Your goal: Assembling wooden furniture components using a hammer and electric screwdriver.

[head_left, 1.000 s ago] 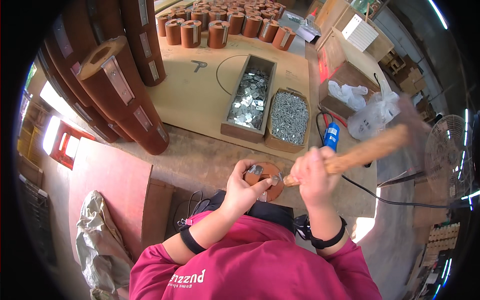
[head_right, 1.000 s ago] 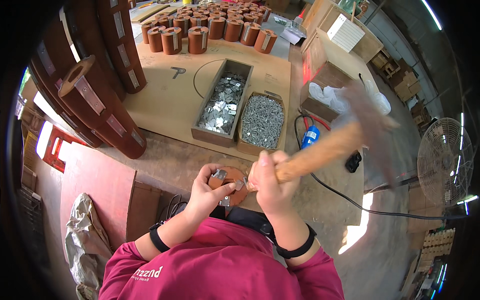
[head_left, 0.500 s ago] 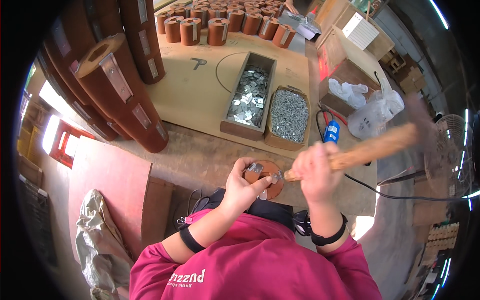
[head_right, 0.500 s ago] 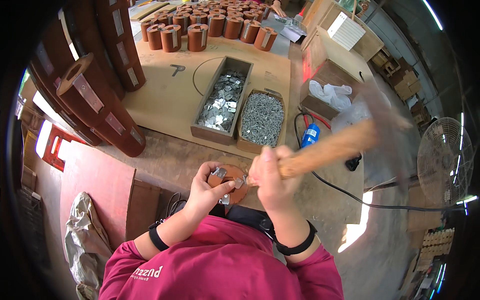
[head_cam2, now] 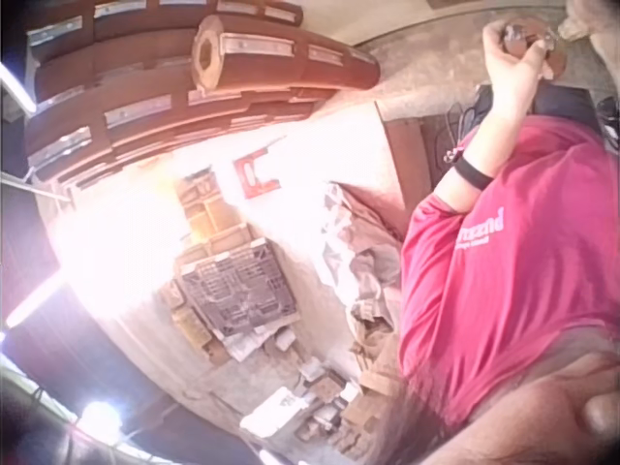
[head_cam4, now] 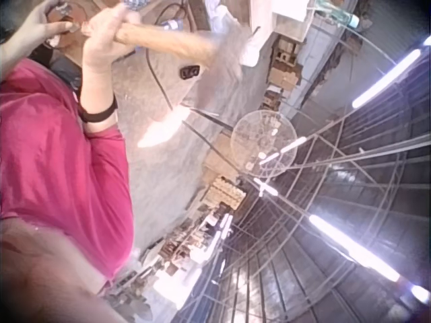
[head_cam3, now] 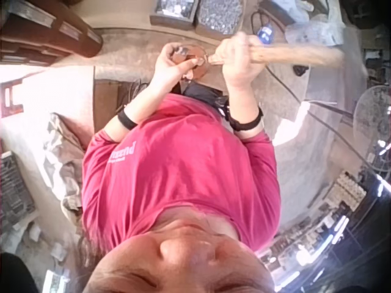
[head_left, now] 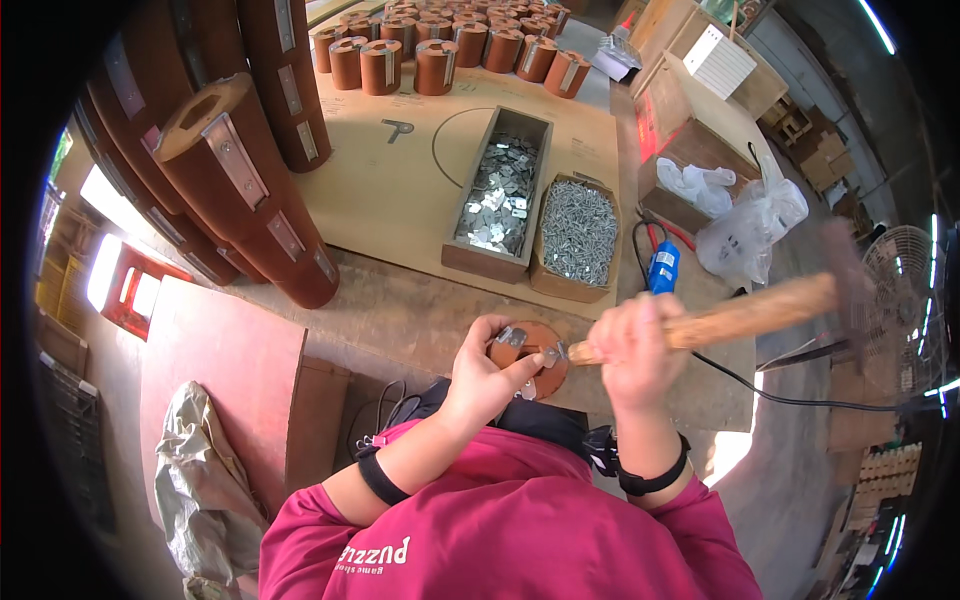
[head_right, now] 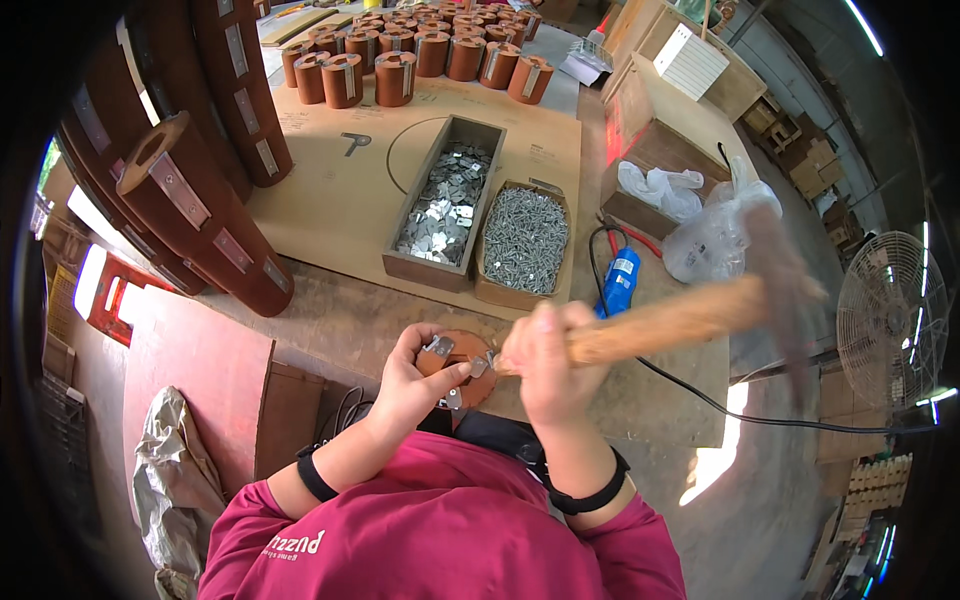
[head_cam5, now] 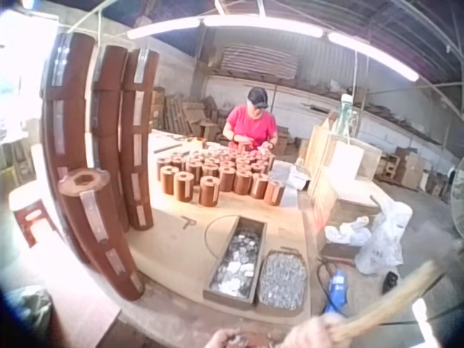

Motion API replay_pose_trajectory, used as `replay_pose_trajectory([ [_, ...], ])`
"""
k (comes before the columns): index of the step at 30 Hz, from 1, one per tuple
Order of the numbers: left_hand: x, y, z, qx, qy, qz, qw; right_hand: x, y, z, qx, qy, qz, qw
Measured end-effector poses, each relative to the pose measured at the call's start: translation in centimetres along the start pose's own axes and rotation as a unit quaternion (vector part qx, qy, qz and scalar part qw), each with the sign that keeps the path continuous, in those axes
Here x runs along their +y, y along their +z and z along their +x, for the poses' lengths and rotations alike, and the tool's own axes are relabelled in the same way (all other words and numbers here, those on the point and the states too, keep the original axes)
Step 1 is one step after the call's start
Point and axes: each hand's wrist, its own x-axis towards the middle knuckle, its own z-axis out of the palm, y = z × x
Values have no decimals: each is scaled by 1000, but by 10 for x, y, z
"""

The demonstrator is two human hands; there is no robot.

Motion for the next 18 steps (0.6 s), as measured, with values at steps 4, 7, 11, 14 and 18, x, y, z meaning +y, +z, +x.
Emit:
replay_pose_trajectory([
  [4,11,-2,-1,42,143,164,975,-37,-7,9,31,-60,88,994],
  [7,45,3,-6,-4,389,461,798,-43,-18,4,45,-76,95,992],
  [11,44,13,-17,-92,383,584,710,-42,-24,-6,79,-76,85,990],
  [14,43,15,-19,-96,386,604,690,-37,-34,-11,67,-76,100,990],
  [18,32,15,-19,-82,398,597,691,-35,-38,-13,93,-56,126,986],
])
